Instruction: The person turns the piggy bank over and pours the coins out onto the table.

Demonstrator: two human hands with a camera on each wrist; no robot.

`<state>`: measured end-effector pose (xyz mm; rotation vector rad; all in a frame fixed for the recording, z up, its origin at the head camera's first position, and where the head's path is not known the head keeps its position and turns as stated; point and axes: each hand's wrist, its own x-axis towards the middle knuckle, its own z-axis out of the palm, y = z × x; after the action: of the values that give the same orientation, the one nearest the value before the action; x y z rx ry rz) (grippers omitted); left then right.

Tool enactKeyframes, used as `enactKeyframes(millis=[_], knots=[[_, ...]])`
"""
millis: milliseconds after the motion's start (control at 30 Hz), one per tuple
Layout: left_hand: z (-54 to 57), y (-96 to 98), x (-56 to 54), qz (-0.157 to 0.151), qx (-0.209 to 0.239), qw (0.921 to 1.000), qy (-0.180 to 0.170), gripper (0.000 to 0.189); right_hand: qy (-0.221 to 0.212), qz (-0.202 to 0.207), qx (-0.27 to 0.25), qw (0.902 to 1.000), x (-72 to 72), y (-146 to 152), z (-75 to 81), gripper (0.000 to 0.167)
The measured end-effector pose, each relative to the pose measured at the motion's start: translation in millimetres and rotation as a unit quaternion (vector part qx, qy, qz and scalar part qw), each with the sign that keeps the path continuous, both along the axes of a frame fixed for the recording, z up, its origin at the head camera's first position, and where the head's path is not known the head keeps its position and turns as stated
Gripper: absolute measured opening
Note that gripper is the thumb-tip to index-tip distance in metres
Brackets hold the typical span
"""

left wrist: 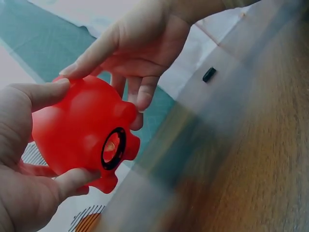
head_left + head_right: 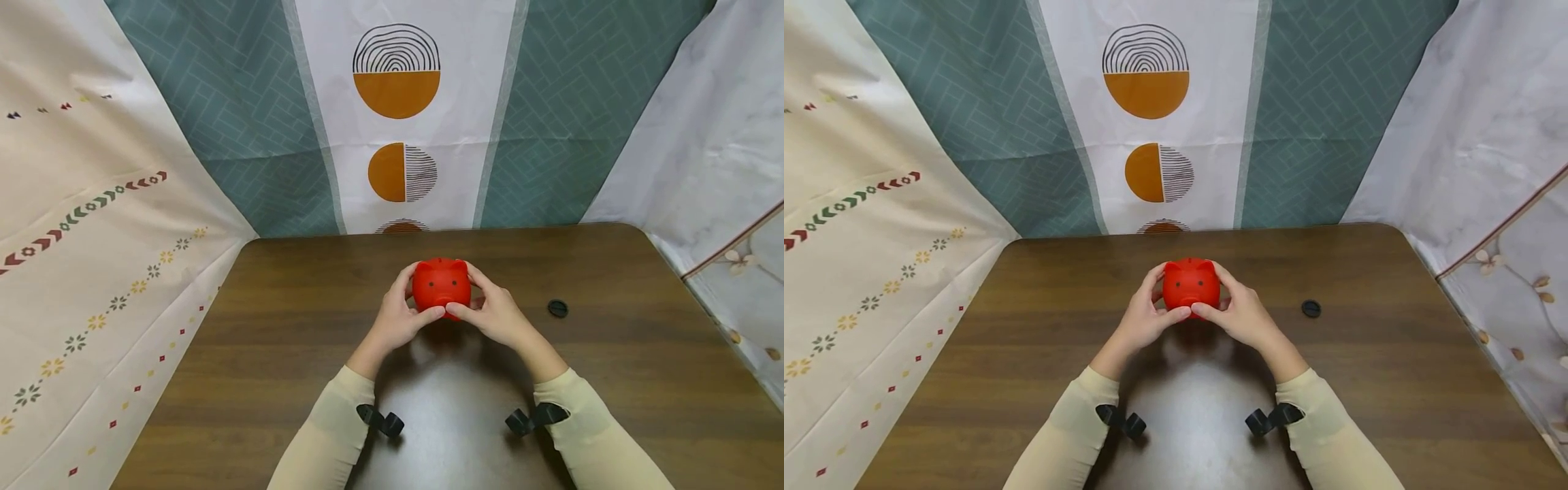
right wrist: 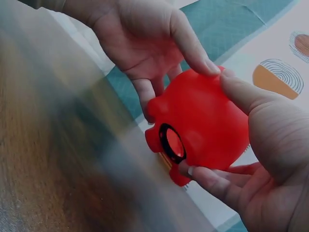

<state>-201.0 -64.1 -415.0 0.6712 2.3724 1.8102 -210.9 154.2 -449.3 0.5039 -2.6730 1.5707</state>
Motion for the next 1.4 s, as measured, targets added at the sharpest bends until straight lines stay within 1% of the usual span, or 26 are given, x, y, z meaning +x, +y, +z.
enactKeyframes(millis=[67,133,200,233,267,300,333,367,400,500,567,600,700,767,800,833,867,933,967,1000,1033,1067,1100,1167,1233,1400], knots=[[0.0,0.2,0.0,0.003,0.005,1.0,0.006,0.075,0.002,0.0,-0.001,1.0,0.6,-0.4,1.4,0.084],[0.2,0.5,0.5,0.003,0.019,0.9995,0.026,0.076,0.015,0.002,-0.004,0.9999,1.8,-0.6,4.2,0.084],[3.8,1.5,2.5,0.004,0.039,0.997,0.067,0.076,0.053,0.006,-0.015,0.9985,3.6,-0.8,8.9,0.085],[6.0,2.1,3.3,0.004,0.05,0.9946,0.091,0.076,0.078,0.007,-0.022,0.9967,4.5,-0.9,11.8,0.085],[5.6,2.3,2.2,0.004,0.057,0.9917,0.115,0.077,0.102,0.007,-0.03,0.9943,4.9,-0.8,14.3,0.086],[7.9,2.6,2.6,0.006,0.062,0.9893,0.132,0.077,0.117,0.007,-0.036,0.9924,5.2,-1.0,16.7,0.087],[9.7,2.8,2.6,0.009,0.061,0.9885,0.138,0.077,0.122,0.008,-0.041,0.9916,5.2,-1.4,18.4,0.088],[10.6,2.5,2.6,0.012,0.056,0.9896,0.132,0.076,0.118,0.011,-0.04,0.9921,5.0,-1.4,18.7,0.087],[9.2,1.8,1.4,0.012,0.048,0.9918,0.118,0.076,0.104,0.015,-0.037,0.9938,4.4,-1.5,17.9,0.085],[2.1,0.5,-2.6,0.013,0.016,0.9988,0.045,0.077,0.04,0.011,-0.015,0.999,2.6,-0.6,11.1,0.081],[-9.4,0.1,-8.7,0.011,0.005,0.9998,0.015,0.078,0.019,0.008,-0.008,0.9998,1.6,0.0,6.3,0.081],[-13.7,0.3,-11.3,0.012,0.001,0.9999,0.011,0.079,0.013,0.005,-0.01,0.9998,1.5,0.2,5.1,0.081],[-26.5,0.4,-18.3,0.017,0.0,0.9998,0.012,0.08,0.014,0.006,-0.017,0.9997,1.2,0.0,3.0,0.081],[-28.6,0.0,-18.7,0.019,0.008,0.9996,0.021,0.08,0.018,0.007,-0.018,0.9996,1.8,-0.8,4.0,0.081],[-24.2,0.2,-16.0,0.018,0.014,0.9993,0.03,0.081,0.029,0.006,-0.018,0.9994,2.7,-1.1,5.9,0.081],[-19.1,0.4,-13.0,0.017,0.022,0.9984,0.05,0.081,0.046,0.004,-0.021,0.9987,4.0,-1.6,8.5,0.082],[-12.4,0.8,-9.2,0.015,0.029,0.9964,0.078,0.081,0.067,0.004,-0.025,0.9974,7.7,-3.1,15.6,0.082],[-5.5,1.8,-7.2,0.016,0.039,0.992,0.119,0.082,0.1,0.0,-0.031,0.9946,10.0,-3.1,22.9,0.086],[-2.9,2.4,-6.9,0.018,0.04,0.991,0.126,0.083,0.106,-0.002,-0.031,0.9939,10.1,-2.9,25.0,0.087],[-2.3,2.6,-7.0,0.023,0.033,0.9913,0.125,0.083,0.104,0.0,-0.03,0.9942,9.5,-2.6,25.0,0.086],[-7.4,2.4,-10.0,0.025,0.028,0.9924,0.117,0.082,0.092,0.007,-0.031,0.9953,8.4,-2.2,23.2,0.085],[-13.4,2.0,-13.1,0.027,0.019,0.9947,0.097,0.082,0.073,0.013,-0.028,0.9969,6.8,-1.5,19.8,0.084],[-21.0,1.8,-17.0,0.029,0.01,0.997,0.071,0.082,0.051,0.016,-0.024,0.9983,2.8,0.2,11.9,0.083],[-28.4,1.2,-19.0,0.03,-0.003,0.9989,0.036,0.081,0.022,0.021,-0.019,0.9994,-0.2,0.8,3.2,0.081],[-33.3,0.6,-20.2,0.03,-0.009,0.999,0.032,0.081,0.015,0.021,-0.02,0.9995,-1.2,0.6,-1.8,0.081],[-33.8,0.0,-19.9,0.036,-0.019,0.9987,0.032,0.08,0.008,0.015,-0.012,0.9998,-1.0,-1.6,-0.9,0.079]])
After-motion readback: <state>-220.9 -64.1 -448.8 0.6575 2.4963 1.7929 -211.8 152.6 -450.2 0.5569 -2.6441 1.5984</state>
